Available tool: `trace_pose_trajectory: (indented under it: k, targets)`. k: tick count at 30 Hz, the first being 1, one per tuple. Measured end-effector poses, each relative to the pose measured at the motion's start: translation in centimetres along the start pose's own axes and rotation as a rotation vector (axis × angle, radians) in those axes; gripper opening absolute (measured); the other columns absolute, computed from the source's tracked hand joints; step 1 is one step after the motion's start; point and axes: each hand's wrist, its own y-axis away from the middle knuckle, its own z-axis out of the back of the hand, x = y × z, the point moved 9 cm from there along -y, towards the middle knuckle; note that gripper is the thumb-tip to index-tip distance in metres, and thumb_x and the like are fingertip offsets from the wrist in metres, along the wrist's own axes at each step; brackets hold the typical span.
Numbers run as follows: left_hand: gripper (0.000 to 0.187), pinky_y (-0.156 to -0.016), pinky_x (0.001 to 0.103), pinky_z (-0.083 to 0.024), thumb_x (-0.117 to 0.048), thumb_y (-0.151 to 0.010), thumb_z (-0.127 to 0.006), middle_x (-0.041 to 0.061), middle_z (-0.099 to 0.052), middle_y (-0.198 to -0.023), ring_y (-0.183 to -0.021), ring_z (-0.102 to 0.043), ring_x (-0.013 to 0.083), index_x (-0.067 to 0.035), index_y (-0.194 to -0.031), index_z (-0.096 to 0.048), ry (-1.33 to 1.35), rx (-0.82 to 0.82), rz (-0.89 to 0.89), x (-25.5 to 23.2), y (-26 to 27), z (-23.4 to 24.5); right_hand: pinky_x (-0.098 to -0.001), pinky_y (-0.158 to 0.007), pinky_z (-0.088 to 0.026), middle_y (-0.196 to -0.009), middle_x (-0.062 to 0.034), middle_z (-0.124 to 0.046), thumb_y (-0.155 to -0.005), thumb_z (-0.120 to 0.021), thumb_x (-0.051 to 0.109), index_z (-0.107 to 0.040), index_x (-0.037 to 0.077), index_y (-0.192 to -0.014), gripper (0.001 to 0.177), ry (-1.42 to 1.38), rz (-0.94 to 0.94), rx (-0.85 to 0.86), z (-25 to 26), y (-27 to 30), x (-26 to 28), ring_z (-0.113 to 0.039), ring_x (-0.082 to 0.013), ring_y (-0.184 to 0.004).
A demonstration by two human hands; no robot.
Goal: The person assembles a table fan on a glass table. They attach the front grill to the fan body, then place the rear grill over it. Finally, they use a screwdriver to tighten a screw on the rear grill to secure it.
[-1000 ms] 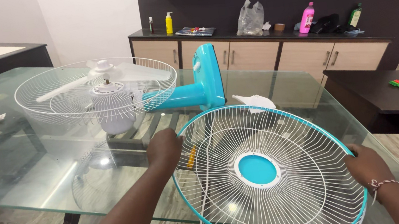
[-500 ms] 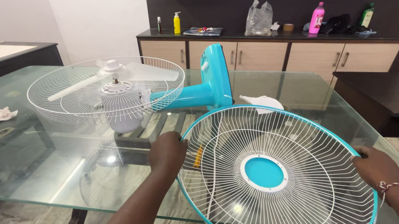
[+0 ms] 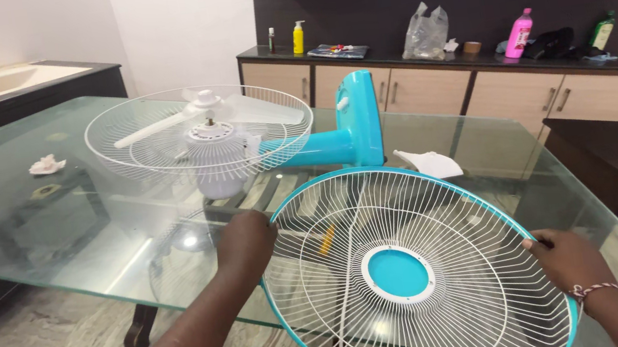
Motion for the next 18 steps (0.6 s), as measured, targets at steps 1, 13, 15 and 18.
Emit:
trace_pose_trajectory:
  k: [1,13,15,18]
  targets:
    - [0.025,-0.081,0.050,-0.057,-0.031,-0.092,-0.069,0.016,-0.075,-0.093,-0.090,-0.072,0.0373,-0.007,-0.089,-0.078,-0.017,0.011,0.020,0.7,-0.2,0.1,-0.0448,-0.092,-0.057,-0.111,-0.0157,-0.080,-0.097,-0.061,0.044,-0.078,0.017,-0.125,0.042,0.009,0.011,-0.005,-0.3,0.1,0.6,-0.076,-0.0359,-0.104]
    - [0.024,-0.079,0.049,-0.057,-0.033,-0.094,-0.067,0.013,-0.077,-0.094,-0.090,-0.074,0.0348,-0.012,-0.094,-0.079,-0.082,-0.002,0.170,5.8,-1.6,3.8,-0.0439,-0.092,-0.058,-0.112,-0.0110,-0.079,-0.092,-0.067,0.039,-0.077,0.014,-0.119,0.038,0.044,0.055,-0.035,-4.6,-0.7,6.4,-0.075,-0.0329,-0.104]
    - [0.025,-0.079,0.049,-0.057,-0.032,-0.094,-0.068,0.015,-0.076,-0.094,-0.091,-0.073,0.0362,-0.009,-0.092,-0.078,-0.105,-0.022,0.158,5.7,-1.8,4.1,-0.0435,-0.092,-0.058,-0.112,-0.0128,-0.079,-0.093,-0.068,0.038,-0.077,0.012,-0.120,0.039,0.026,0.067,-0.043,-4.9,-0.9,6.5,-0.075,-0.0333,-0.104]
    - [0.027,-0.078,0.050,-0.057,-0.033,-0.094,-0.068,0.015,-0.075,-0.094,-0.092,-0.072,0.0367,-0.008,-0.090,-0.077,-0.120,-0.027,0.145,5.7,-1.6,4.0,-0.0445,-0.092,-0.058,-0.111,-0.0140,-0.080,-0.095,-0.066,0.039,-0.077,0.012,-0.119,0.038,-0.010,0.015,-0.015,-5.5,-1.0,6.0,-0.075,-0.0338,-0.103]
